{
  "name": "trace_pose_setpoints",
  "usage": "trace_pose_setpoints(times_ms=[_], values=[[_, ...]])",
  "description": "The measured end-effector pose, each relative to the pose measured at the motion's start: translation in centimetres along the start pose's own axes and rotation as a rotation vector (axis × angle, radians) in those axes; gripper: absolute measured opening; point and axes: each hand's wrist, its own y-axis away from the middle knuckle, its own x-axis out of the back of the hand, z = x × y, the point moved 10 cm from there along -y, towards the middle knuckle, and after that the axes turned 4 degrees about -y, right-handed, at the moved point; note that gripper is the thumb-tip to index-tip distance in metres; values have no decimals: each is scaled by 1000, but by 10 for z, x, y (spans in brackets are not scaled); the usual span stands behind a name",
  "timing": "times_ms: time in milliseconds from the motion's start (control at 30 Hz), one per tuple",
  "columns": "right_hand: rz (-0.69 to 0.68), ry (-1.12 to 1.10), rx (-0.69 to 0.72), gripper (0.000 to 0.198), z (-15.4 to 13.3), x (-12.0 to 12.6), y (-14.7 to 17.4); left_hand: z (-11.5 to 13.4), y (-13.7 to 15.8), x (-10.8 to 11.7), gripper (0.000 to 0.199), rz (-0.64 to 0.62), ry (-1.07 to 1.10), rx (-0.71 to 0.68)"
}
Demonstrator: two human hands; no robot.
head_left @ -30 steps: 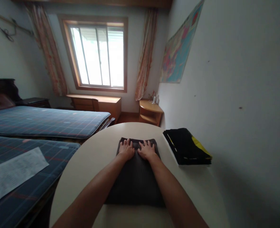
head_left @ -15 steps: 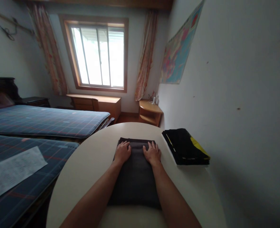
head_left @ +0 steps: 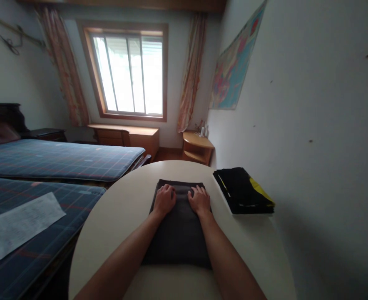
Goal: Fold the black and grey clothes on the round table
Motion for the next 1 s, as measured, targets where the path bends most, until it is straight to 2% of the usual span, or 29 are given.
trace_pose_setpoints(times_ms=[133,333,367,433,500,600,700,867,1000], values=[[25,18,1,50,-2,3,1,24,7,-9,20,-95,-81,-99],[-6,19,-26,50,0,0,0,40,19,-18,27,-200,-140,-44],[-10,15,-28,50,1,-1,0,44,28,-18,31,-208,-139,-40],[-14,7,-32,49,2,-2,-2,54,50,-19,51,-219,-126,-62],[-14,2,-37,48,3,-2,-3,64,75,-18,63,-228,-85,-132],[0,1,-33,48,3,-1,-3,83,110,-14,59,-284,4,-348],[8,0,-24,48,2,2,-3,91,131,-6,60,-352,44,-485],[20,-12,-31,47,3,3,-1,96,139,0,79,-444,52,-550],[-51,-16,-25,50,5,-4,-5,95,139,0,80,-448,75,-544]])
